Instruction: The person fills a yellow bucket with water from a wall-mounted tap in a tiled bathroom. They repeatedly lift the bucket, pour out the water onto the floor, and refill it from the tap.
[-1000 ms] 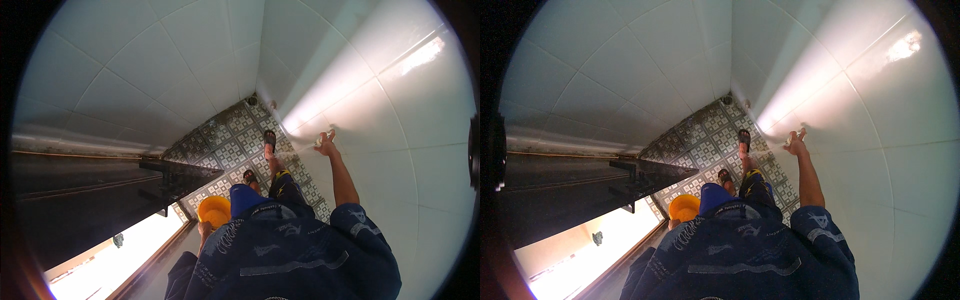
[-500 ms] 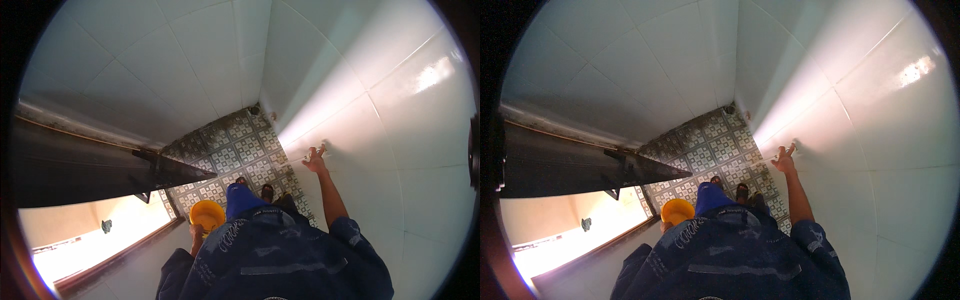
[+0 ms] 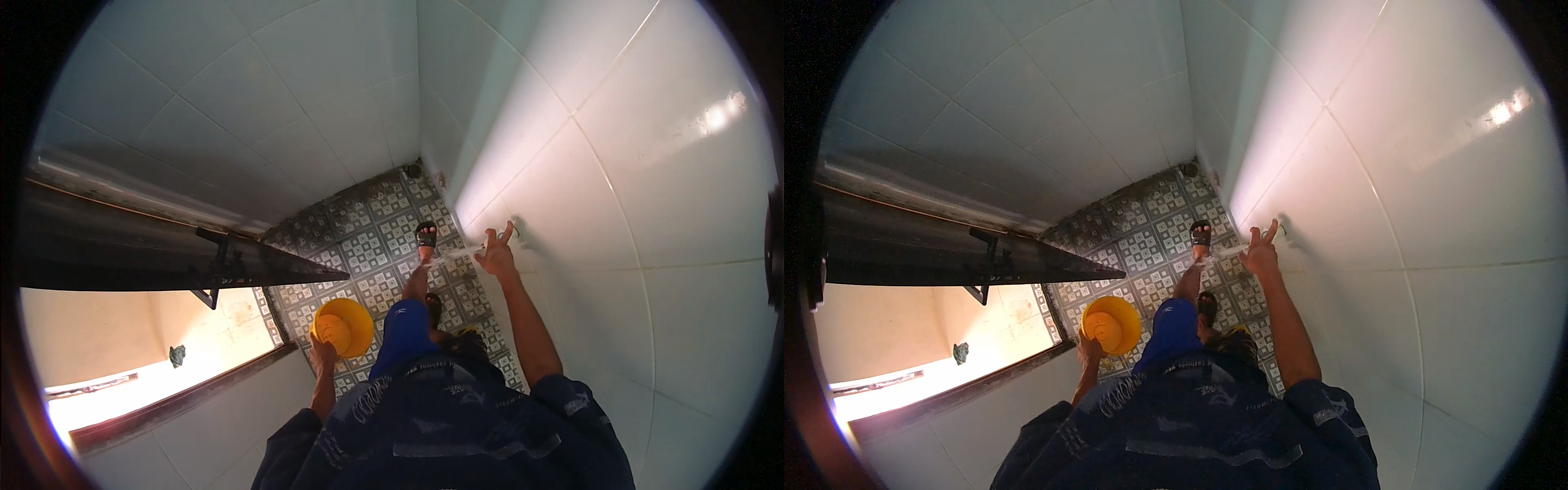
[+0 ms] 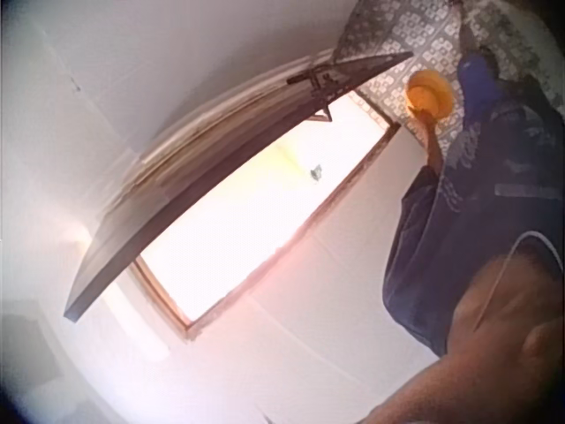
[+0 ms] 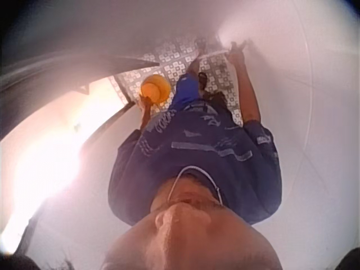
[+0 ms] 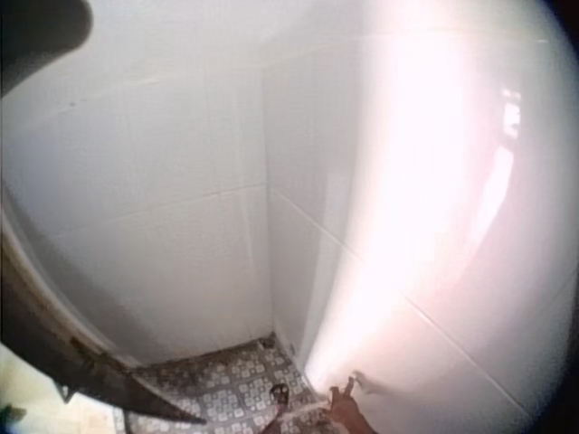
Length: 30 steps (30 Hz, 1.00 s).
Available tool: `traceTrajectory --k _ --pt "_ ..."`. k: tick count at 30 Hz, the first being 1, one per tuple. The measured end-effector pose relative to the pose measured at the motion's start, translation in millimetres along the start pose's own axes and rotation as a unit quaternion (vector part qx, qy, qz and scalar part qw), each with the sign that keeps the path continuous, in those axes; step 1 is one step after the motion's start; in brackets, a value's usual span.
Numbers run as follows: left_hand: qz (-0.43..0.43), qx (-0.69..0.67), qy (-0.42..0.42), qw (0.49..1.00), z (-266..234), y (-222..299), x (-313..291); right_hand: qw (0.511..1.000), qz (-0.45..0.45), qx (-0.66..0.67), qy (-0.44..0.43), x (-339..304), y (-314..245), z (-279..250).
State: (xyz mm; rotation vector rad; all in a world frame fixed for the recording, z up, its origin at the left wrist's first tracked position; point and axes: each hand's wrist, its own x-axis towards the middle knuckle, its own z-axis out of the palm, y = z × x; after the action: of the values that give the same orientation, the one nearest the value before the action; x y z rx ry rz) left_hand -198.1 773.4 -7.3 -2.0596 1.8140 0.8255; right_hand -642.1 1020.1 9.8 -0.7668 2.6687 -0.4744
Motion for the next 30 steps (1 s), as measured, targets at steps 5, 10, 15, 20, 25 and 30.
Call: traceTrajectory --k 5,10,15,20,25,30 --pt "0.134 -0.102 0.006 0.986 7.4 60.2 2.1 0.999 0.004 -0.024 0.021 -0.2 -3.3 4.5" --pt "0.214 -0.022 0.064 0.974 46.2 144.2 -1.4 1.0 0.021 0.01 0.021 -6.0 -9.1 -4.5" --pt "0.17 0.02 -0.131 0.977 170.2 193.6 33.2 0.998 0.051 -0.006 0.032 -13.0 -12.4 -1.3" --pt "0.32 -0.236 -0.114 0.91 289.8 180.2 121.0 0.995 0.064 0.058 0.053 7.9 -60.1 -7.3" --pt "0.184 -0.149 -0.304 0.923 299.5 238.8 37.8 0.992 0.093 0.005 0.089 1.9 -34.1 -7.4" --pt "0.199 -0.145 -0.297 0.922 292.8 235.7 52.4 0.991 0.107 0.017 0.084 5.9 -48.3 -3.6"
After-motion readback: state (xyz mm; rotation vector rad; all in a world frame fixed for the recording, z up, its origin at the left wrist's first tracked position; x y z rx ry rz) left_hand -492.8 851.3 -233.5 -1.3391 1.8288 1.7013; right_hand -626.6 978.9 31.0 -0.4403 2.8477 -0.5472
